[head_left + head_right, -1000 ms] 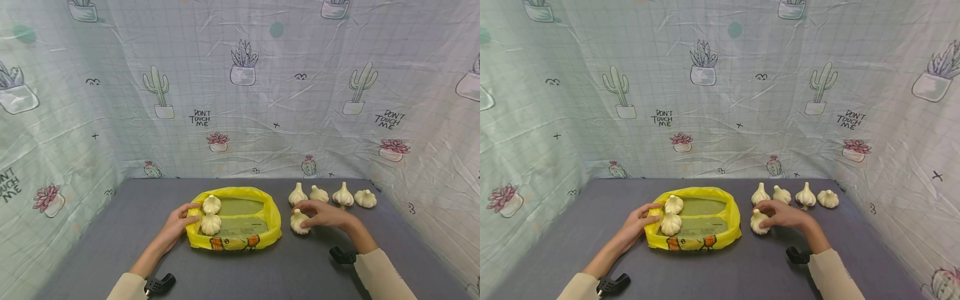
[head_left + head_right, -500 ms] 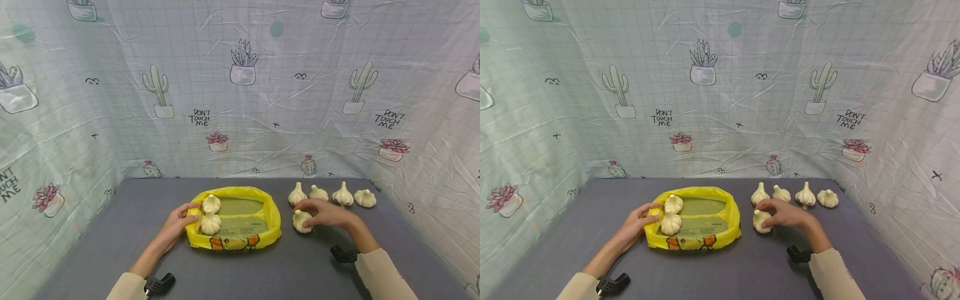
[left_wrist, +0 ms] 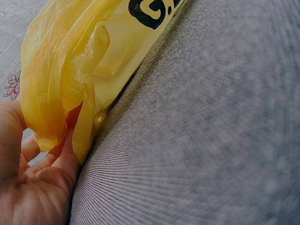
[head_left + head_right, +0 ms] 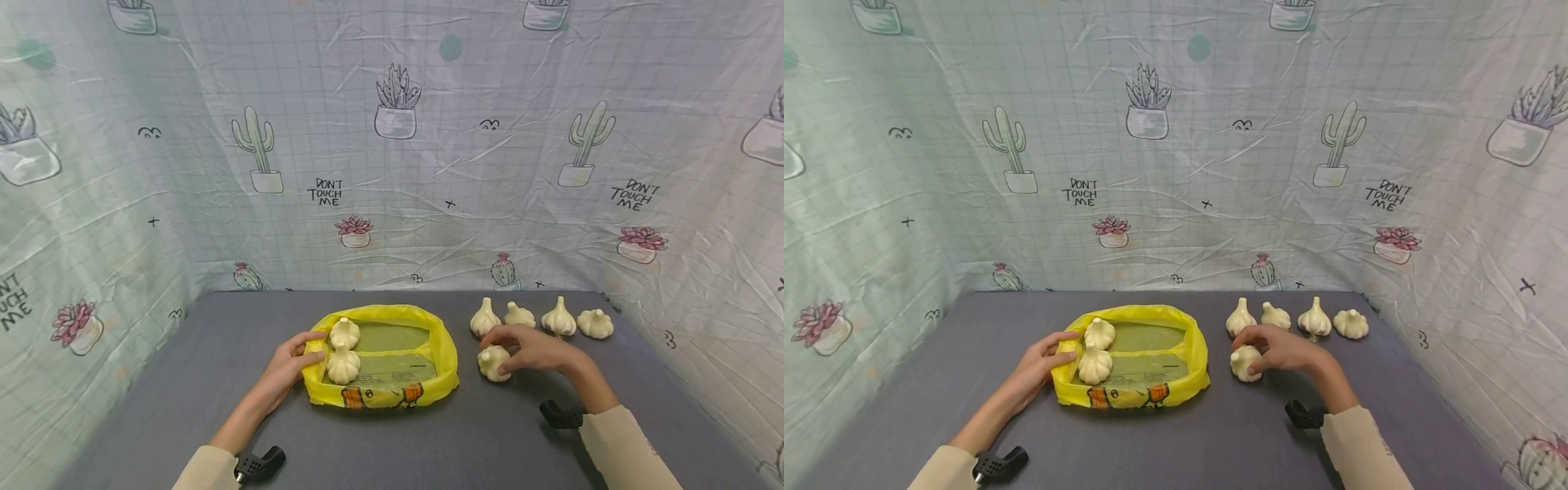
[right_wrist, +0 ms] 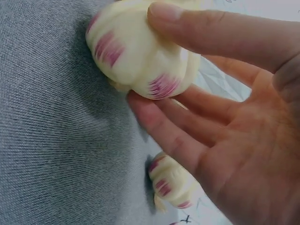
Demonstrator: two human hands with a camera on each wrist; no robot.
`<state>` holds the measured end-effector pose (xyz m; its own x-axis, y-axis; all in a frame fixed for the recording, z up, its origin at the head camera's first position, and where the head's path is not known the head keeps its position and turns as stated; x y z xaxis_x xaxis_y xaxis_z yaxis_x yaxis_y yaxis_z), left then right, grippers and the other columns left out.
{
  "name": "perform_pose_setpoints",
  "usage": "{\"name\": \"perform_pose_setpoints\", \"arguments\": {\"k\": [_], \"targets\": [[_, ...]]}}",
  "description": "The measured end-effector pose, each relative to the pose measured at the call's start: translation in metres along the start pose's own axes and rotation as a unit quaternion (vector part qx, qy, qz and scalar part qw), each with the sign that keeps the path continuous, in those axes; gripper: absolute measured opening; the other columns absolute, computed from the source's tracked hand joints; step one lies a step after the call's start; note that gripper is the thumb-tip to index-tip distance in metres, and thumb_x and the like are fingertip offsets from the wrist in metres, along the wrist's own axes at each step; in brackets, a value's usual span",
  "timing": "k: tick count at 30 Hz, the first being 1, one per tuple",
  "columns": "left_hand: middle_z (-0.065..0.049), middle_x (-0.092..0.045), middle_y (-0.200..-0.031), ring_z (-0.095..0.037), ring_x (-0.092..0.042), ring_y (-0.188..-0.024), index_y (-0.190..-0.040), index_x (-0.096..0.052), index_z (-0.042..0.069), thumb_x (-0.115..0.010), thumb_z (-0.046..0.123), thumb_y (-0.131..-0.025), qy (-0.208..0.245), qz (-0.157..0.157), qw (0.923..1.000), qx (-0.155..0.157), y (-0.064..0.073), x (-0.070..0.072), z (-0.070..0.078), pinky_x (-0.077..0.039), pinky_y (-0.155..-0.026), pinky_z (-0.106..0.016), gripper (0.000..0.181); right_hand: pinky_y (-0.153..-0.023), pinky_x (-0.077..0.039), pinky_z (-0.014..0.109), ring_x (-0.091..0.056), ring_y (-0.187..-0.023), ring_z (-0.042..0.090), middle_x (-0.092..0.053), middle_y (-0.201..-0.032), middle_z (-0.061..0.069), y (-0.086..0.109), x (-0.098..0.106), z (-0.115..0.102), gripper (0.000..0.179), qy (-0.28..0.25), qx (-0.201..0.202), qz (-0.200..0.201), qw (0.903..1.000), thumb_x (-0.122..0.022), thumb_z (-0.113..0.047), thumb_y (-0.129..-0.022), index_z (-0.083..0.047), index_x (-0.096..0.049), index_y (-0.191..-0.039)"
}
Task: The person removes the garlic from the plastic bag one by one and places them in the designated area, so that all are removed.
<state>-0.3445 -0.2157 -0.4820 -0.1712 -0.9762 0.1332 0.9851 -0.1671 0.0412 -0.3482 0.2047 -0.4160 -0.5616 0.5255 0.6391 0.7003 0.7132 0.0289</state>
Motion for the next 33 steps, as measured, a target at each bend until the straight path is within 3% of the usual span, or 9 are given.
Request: {"name": "perform_pose_setpoints", "arguments": {"k": [5, 17, 27, 33], "targets": [[-0.02, -0.03, -0.166, -0.019, -0.062, -0.113, -0.15, -0.05, 0.005, -0.063, 0.017, -0.103, -0.001, 0.0, 1.0, 0.0, -0.0004, -0.0002, -0.0001, -0.057, -0.085, -0.03, 0.05, -0.096, -0.054, 0.037, -0.061, -0.121, 0.021, -0.065, -0.129, 0.022, 0.0003, 0.002, 0.0, 0.043, -0.001, 0.003, 0.009, 1.0, -0.079, -0.008, -0.088, 0.002, -0.064, -0.127], [-0.021, -0.031, -0.165, -0.018, -0.063, -0.111, -0.15, -0.049, 0.005, -0.063, 0.017, -0.103, -0.001, -0.001, 1.0, 0.002, 0.0004, 0.0006, 0.0003, -0.058, -0.085, -0.03, 0.051, -0.101, -0.051, 0.029, -0.058, -0.13, 0.033, -0.06, -0.136, 0.03, 0.0038, 0.0022, 0.0036, 0.05, -0.011, 0.003, -0.011, 0.9999, -0.077, -0.007, -0.089, 0.008, -0.059, -0.133], [-0.02, -0.025, -0.168, -0.022, -0.061, -0.117, -0.15, -0.05, 0.005, -0.063, 0.017, -0.103, -0.003, 0.0, 1.0, 0.0, -0.0008, -0.0003, 0.0002, -0.057, -0.087, -0.03, 0.05, -0.101, -0.05, 0.024, -0.058, -0.13, 0.021, -0.059, -0.139, 0.03, 0.0082, 0.0047, 0.0079, 0.053, -0.036, -0.003, -0.022, 0.9991, -0.076, -0.008, -0.091, 0.009, -0.056, -0.137], [-0.019, -0.025, -0.169, -0.022, -0.062, -0.116, -0.15, -0.049, 0.006, -0.063, 0.017, -0.103, -0.002, 0.0, 1.0, 0.0, -0.0007, 0.0, 0.0004, -0.058, -0.086, -0.03, 0.05, -0.106, -0.048, 0.052, -0.057, -0.131, 0.04, -0.063, -0.136, 0.024, 0.0085, 0.0083, 0.0075, 0.05, -0.022, -0.001, -0.011, 0.9997, -0.076, -0.011, -0.092, 0.006, -0.059, -0.136]]}}
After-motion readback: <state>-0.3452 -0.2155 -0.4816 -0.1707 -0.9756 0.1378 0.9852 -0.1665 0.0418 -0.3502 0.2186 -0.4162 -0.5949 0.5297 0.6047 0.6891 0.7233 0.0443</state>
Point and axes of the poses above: each hand's wrist, its own y-axis away from the middle knuckle, its own x-axis out of the back of the hand, z = x × y, the point moved 9 cm from there along -y, towards the middle knuckle
